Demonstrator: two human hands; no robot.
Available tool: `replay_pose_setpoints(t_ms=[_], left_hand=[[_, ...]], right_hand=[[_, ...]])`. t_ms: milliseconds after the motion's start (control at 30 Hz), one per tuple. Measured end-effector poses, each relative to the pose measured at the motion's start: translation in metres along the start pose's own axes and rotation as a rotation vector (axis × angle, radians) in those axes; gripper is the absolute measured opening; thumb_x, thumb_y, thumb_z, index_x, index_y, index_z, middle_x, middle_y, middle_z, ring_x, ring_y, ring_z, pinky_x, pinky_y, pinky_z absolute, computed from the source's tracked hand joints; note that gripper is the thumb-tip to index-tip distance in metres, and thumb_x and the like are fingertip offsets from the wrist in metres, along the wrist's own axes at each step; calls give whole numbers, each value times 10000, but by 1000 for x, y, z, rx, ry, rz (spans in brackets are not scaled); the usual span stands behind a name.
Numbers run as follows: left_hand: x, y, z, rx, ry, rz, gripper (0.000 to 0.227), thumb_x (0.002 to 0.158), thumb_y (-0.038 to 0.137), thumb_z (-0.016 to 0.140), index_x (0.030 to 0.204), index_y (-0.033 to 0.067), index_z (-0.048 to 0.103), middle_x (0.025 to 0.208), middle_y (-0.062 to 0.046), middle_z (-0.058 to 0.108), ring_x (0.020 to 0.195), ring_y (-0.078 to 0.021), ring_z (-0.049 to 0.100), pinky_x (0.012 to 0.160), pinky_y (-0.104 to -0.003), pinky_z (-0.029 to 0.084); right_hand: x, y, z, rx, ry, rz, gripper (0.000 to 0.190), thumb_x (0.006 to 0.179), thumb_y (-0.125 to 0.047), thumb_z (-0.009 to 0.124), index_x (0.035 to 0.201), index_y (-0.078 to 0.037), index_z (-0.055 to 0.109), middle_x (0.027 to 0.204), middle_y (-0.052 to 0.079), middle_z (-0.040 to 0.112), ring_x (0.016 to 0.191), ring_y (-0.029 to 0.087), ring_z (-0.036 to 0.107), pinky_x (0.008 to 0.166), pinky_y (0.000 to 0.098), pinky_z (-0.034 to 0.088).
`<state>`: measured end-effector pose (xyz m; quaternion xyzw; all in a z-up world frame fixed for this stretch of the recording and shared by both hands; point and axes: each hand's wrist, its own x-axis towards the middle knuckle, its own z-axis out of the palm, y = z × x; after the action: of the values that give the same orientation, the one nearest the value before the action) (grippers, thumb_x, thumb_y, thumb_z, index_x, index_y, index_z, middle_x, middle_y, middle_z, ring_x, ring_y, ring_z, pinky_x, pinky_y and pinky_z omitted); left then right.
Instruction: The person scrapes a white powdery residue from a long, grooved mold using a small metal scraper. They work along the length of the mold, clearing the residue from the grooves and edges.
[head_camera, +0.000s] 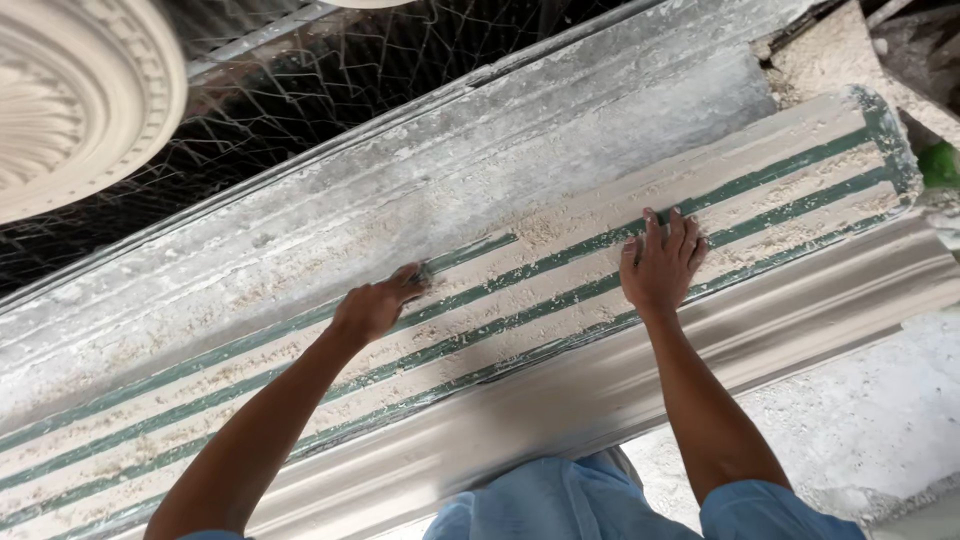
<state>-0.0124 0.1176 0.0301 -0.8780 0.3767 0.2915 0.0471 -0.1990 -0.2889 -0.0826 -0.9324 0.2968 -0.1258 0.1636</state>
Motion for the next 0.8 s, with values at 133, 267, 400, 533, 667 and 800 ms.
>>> replay_pose_setpoints(t_ms=[133,267,400,533,667,800], left_hand=[[124,76,-11,-66,135,212,291,1082,220,496,1339,300,608,1469,-16,579,726,-259,744,671,-402,641],[181,106,-16,48,276,385,493,926,93,502,1328,354,616,1301,-43,696,768,-243,738,641,-415,639],[90,41,-25,-17,-191,-5,448,1118,313,420,1560,301,350,899,-107,743,616,-203,690,540,-374,587],[88,46,-23,-48,-192,-40,465,1142,392,402,1580,273,298,975,-117,713,576,-229,695,498,-382,583],[214,127,-8,203,363,490,452,942,169,543,1343,377,538,1147,-28,731,816,-233,737,697,-388,637],[194,111,-4,20,163,318,477,977,238,491,1439,352,449,1265,-74,727,567,-173,668,496,-349,607]], right_hand=[[6,-1,-3,-14,-6,16,554,1040,-406,436,1548,-196,505,1634,214,345,1532,434,217,1233,631,94],[2,1,-15,-4,-24,20,516,1076,-407,415,1544,-206,504,1636,204,350,1548,431,220,1249,635,102],[1,-5,-10,-5,-22,6,545,1055,-406,427,1552,-196,503,1631,221,350,1530,462,218,1228,652,106],[3,-2,-9,-40,-17,-4,560,1052,-419,447,1546,-159,493,1618,242,353,1527,478,221,1218,673,109],[7,-7,-12,-13,-6,-15,550,1059,-415,445,1545,-163,490,1621,236,357,1537,473,221,1221,674,119],[1,-3,-17,0,-35,-15,552,1065,-424,436,1553,-170,490,1630,233,349,1542,466,225,1236,676,120]])
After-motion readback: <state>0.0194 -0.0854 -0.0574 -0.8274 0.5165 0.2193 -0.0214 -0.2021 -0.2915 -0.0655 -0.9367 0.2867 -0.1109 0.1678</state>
